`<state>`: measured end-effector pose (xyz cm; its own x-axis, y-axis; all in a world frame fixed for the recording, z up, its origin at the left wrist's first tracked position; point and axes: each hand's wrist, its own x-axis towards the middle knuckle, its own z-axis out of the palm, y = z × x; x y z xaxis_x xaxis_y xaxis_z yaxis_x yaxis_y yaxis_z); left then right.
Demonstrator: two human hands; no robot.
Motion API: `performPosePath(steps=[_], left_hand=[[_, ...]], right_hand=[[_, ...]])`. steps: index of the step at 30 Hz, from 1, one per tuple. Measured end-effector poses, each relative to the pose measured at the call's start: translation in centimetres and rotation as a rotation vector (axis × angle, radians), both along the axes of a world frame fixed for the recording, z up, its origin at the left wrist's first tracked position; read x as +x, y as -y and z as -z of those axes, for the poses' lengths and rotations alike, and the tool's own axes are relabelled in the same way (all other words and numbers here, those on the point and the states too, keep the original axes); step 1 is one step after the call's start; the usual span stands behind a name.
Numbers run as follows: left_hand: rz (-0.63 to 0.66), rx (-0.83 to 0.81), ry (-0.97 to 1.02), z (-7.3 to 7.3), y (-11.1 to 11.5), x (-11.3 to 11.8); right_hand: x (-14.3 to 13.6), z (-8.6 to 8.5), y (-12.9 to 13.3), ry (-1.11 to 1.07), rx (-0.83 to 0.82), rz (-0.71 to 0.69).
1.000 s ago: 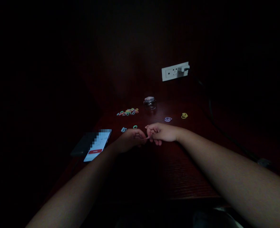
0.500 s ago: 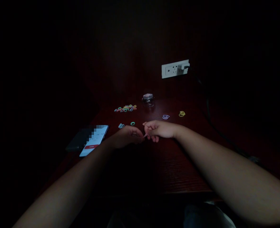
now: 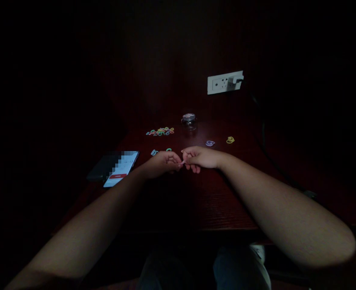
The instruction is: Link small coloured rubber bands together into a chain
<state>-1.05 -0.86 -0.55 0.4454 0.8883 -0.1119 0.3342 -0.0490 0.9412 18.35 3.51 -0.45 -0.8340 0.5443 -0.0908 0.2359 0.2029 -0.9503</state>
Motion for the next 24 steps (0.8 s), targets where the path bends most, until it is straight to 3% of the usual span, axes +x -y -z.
performPosePath(steps=[7, 24], left_hand=[[0.048, 0.011, 0.044, 0.51, -0.4, -0.38], [0.024, 0.0, 0.023, 0.64, -0.52, -0.53]], right_hand=[[-0.11, -0.01, 0.09, -0.002, 0.023, -0.015], [-0.39, 0.54, 0.0, -0.024, 0.008, 0.014]])
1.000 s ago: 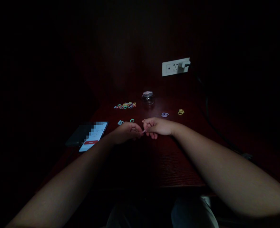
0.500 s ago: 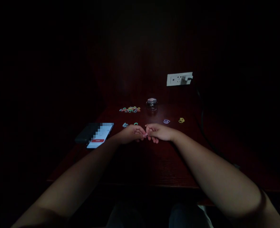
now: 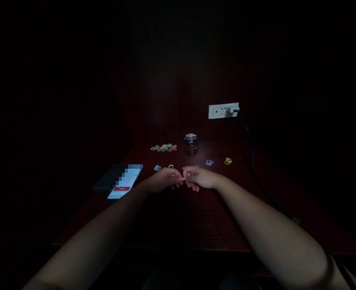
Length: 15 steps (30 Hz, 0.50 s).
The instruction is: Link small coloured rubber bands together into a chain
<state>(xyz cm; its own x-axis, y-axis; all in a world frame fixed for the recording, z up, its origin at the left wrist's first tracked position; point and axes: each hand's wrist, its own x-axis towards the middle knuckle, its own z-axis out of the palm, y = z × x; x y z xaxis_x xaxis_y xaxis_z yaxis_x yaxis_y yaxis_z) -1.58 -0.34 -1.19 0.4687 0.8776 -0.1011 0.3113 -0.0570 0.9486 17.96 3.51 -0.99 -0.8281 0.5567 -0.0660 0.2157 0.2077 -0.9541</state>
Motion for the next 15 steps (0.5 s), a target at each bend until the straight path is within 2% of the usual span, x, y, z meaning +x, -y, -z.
performPosePath(steps=[9, 15], left_hand=[[-0.004, 0.019, 0.004, -0.19, 0.37, 0.0], [-0.078, -0.01, 0.035, -0.05, 0.51, 0.1]], right_hand=[[0.03, -0.03, 0.29, -0.005, 0.05, 0.019], [-0.03, -0.17, 0.57, 0.018, 0.081, 0.05]])
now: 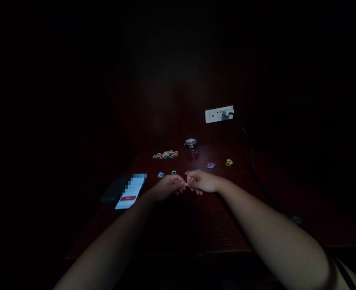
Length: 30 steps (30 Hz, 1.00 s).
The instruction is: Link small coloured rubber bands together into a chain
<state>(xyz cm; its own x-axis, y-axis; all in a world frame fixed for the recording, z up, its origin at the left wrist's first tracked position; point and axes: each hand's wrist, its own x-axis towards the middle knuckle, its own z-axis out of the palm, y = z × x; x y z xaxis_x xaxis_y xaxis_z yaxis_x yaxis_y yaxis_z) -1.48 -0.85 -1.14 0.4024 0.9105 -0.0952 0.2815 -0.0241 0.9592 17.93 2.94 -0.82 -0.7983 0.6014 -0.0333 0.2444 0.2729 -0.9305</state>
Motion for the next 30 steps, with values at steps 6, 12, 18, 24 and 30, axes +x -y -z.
performPosePath(steps=[6, 12, 18, 24, 30], left_hand=[[-0.023, 0.054, -0.005, 0.2, 0.2, 0.3], [-0.071, 0.194, -0.053, 0.8, 0.2, 0.5], [-0.123, 0.318, -0.127, 1.1, 0.0, 0.8], [-0.142, 0.49, -0.252, 1.4, -0.1, 0.8], [-0.182, 0.552, -0.395, 1.3, -0.2, 1.1]], right_hand=[[-0.1, 0.1, 0.2, -0.031, 0.001, 0.039], [-0.6, 0.5, -0.4, -0.097, 0.001, 0.063], [-1.0, 1.0, -0.9, -0.048, 0.082, 0.184], [-1.3, 1.5, -0.8, -0.067, 0.185, 0.327], [-1.5, 1.9, -0.7, -0.076, 0.258, 0.417]])
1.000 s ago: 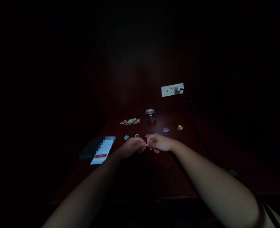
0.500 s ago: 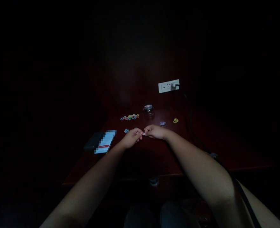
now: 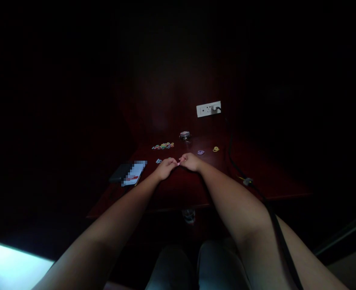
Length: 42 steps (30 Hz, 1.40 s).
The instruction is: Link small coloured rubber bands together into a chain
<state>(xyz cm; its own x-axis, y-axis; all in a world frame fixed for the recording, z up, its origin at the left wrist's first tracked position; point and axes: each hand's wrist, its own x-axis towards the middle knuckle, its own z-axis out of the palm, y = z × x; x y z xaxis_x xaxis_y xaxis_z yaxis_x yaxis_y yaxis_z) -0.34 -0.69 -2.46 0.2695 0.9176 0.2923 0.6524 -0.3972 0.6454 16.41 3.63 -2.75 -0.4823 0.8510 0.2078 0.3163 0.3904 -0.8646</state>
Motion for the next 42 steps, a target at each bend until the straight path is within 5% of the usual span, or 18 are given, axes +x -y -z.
performPosePath(steps=[21, 33, 42], left_hand=[[-0.222, 0.114, -0.44, -1.2, 2.2, 1.4], [-0.197, 0.13, -0.451, -0.9, 2.1, 1.2], [-0.211, 0.127, -0.393, -0.9, 2.2, 1.2]], right_hand=[[-1.5, -0.3, 1.9, 0.127, 0.075, 0.306], [0.0, -0.3, 2.5, -0.014, -0.019, 0.089], [0.2, -0.1, 2.8, -0.14, -0.034, 0.075]])
